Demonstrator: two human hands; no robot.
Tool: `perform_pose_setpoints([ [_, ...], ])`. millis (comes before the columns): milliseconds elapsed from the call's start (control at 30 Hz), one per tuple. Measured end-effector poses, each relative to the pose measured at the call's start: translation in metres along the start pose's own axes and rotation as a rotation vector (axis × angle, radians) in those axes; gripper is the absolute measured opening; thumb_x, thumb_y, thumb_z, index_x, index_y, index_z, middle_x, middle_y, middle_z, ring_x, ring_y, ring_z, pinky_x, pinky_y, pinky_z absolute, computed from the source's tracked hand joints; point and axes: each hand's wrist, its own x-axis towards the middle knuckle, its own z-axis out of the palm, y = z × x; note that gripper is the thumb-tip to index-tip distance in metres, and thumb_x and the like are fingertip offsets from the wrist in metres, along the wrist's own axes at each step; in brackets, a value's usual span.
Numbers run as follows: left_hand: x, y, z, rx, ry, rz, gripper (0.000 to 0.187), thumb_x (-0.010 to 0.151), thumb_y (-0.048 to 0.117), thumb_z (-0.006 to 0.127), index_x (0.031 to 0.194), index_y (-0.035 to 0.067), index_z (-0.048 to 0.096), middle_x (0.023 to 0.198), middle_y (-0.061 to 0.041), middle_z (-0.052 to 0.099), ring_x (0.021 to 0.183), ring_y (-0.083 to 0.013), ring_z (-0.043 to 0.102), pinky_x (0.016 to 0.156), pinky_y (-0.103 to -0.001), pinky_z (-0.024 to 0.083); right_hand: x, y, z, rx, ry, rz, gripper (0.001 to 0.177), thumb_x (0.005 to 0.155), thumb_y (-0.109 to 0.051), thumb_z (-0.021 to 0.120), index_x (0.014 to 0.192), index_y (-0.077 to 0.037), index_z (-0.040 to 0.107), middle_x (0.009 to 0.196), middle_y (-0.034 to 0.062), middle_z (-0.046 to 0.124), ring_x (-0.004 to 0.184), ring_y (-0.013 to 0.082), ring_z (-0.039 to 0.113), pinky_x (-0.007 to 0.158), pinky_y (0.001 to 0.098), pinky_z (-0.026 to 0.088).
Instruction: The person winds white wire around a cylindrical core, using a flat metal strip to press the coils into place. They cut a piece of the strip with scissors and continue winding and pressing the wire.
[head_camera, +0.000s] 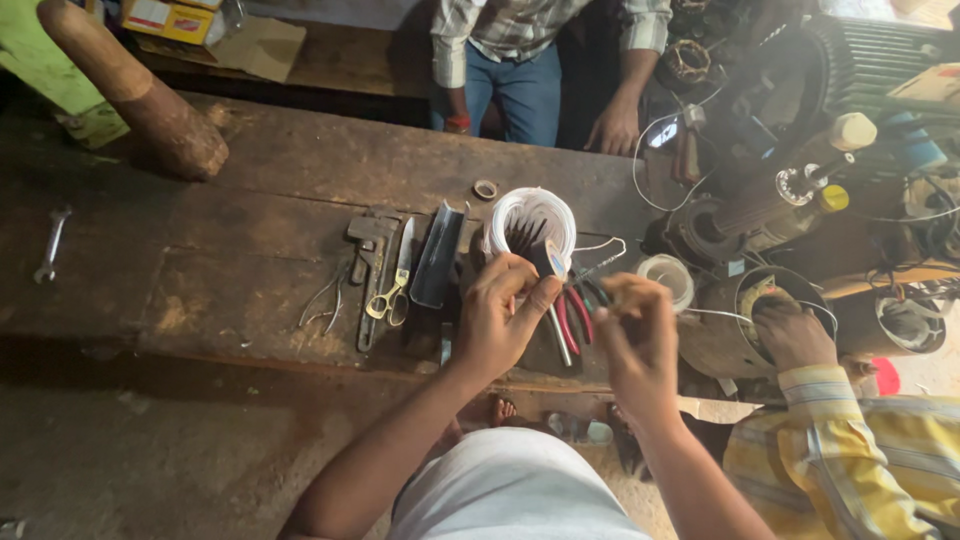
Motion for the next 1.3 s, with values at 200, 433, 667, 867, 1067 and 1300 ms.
perform_pose_setpoints([
  [200,-0.007,0.003,-0.005,0.139,-0.085,0.208,0.027,0.106,0.030,0.061,0.105,0.003,0.065,0.103,-0.010,0.062,0.103,-0.0292,0.059,0.093,-0.041,0.046,0.014,0.013,0.001,-0.554,-0.184,-0.252,0.022,0.099,0.001,0.060,0.112,-0.005,0.043,0.112,0.0163,0.069,0.079,0.0224,0.070,0.067,0.0344,0.056],
  [433,-0.010,-0.008,-0.008,0.067,-0.110,0.098,0.023,0.097,0.028,0.071,0.107,0.007,0.067,0.097,-0.001,0.068,0.093,-0.0207,0.063,0.072,-0.033,0.048,0.004,-0.040,-0.009,-0.126,-0.166,0.101,0.019,0.105,-0.002,0.053,0.118,-0.007,0.039,0.112,0.0140,0.066,0.079,0.0121,0.061,0.062,0.0265,0.048],
  [667,-0.004,-0.001,-0.001,0.004,-0.018,-0.054,0.028,0.084,0.030,0.080,0.087,0.003,0.071,0.099,-0.006,0.062,0.076,-0.0174,0.057,0.062,-0.031,0.046,0.014,-0.033,0.003,0.139,-0.137,0.049,0.020,0.102,0.003,0.051,0.117,-0.007,0.043,0.131,0.0145,0.061,0.081,0.0082,0.059,0.062,0.0217,0.050],
  [867,-0.004,0.002,0.000,0.206,0.003,0.120,0.030,0.099,0.032,0.069,0.091,0.002,0.071,0.100,-0.009,0.066,0.098,-0.0269,0.058,0.088,-0.040,0.047,0.002,0.010,0.005,0.143,-0.199,0.239,0.019,0.099,0.001,0.055,0.108,-0.007,0.041,0.139,0.0082,0.060,0.076,0.0092,0.062,0.061,0.0257,0.052],
  [1067,-0.004,0.011,-0.012,0.260,-0.121,0.173,0.028,0.101,0.030,0.064,0.101,0.003,0.067,0.103,-0.008,0.067,0.109,-0.0319,0.058,0.099,-0.044,0.045,0.003,-0.008,-0.007,-0.665,-0.178,-0.093,0.027,0.102,-0.013,0.066,0.113,-0.007,0.043,0.103,0.0059,0.066,0.073,0.0125,0.061,0.063,0.0326,0.048],
  [1300,-0.003,0.011,-0.014,0.195,-0.152,0.044,0.037,0.086,0.041,0.074,0.095,0.005,0.072,0.095,-0.006,0.066,0.100,-0.0255,0.060,0.084,-0.039,0.050,0.017,-0.039,-0.014,0.422,-0.223,0.310,0.015,0.100,-0.005,0.054,0.111,-0.009,0.044,0.130,0.0144,0.063,0.075,0.0103,0.056,0.061,0.0248,0.049],
])
